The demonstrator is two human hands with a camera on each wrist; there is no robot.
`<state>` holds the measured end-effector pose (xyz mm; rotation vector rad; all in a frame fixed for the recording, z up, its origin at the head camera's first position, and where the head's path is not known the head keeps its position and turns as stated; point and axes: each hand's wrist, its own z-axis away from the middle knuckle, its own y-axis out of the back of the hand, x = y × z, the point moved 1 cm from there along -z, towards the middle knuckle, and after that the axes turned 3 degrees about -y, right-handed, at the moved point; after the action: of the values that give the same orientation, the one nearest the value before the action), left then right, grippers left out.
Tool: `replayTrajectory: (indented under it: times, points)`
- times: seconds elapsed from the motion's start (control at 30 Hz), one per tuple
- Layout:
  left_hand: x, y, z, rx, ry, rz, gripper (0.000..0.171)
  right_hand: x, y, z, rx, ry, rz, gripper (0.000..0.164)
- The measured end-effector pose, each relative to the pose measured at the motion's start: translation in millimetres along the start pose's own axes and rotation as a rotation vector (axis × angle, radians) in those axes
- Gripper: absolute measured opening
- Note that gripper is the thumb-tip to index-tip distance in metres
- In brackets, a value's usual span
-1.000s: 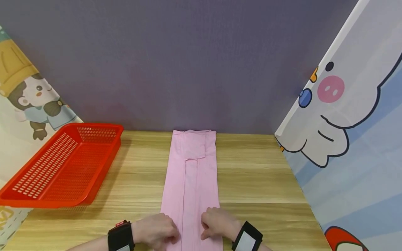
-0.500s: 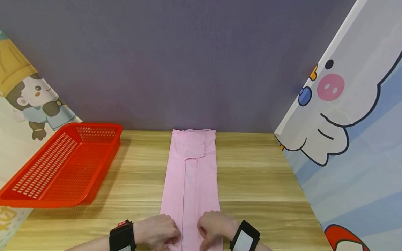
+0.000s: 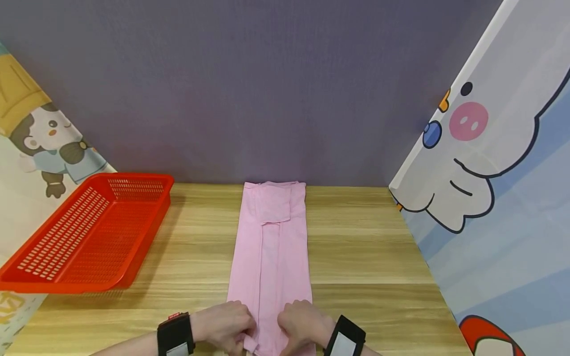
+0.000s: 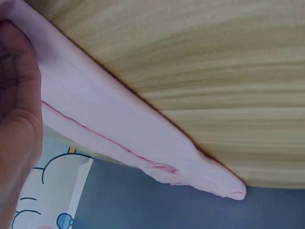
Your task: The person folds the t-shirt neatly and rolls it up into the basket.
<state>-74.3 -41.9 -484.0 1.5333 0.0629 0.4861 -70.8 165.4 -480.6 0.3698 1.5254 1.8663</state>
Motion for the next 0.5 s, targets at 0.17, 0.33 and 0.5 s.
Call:
replayTrajectory:
  times: [0.17, 0.33, 0.5]
  points:
    - [-0.1, -1.3, -1.4, 0.024, 0.015, 0.05, 0.017, -7, 0, 2, 0.007, -0.009, 0.067, 0.049]
    - [1.0, -4.9, -2.4, 0.064, 0.029, 0.051, 0.016, -14, -1, 4, 0.051, 0.01, 0.133, 0.046]
    - [3.6, -11.1, -2.5, 0.095, 0.083, 0.014, 0.012, -17, -3, 5, 0.076, -0.007, 0.127, 0.035]
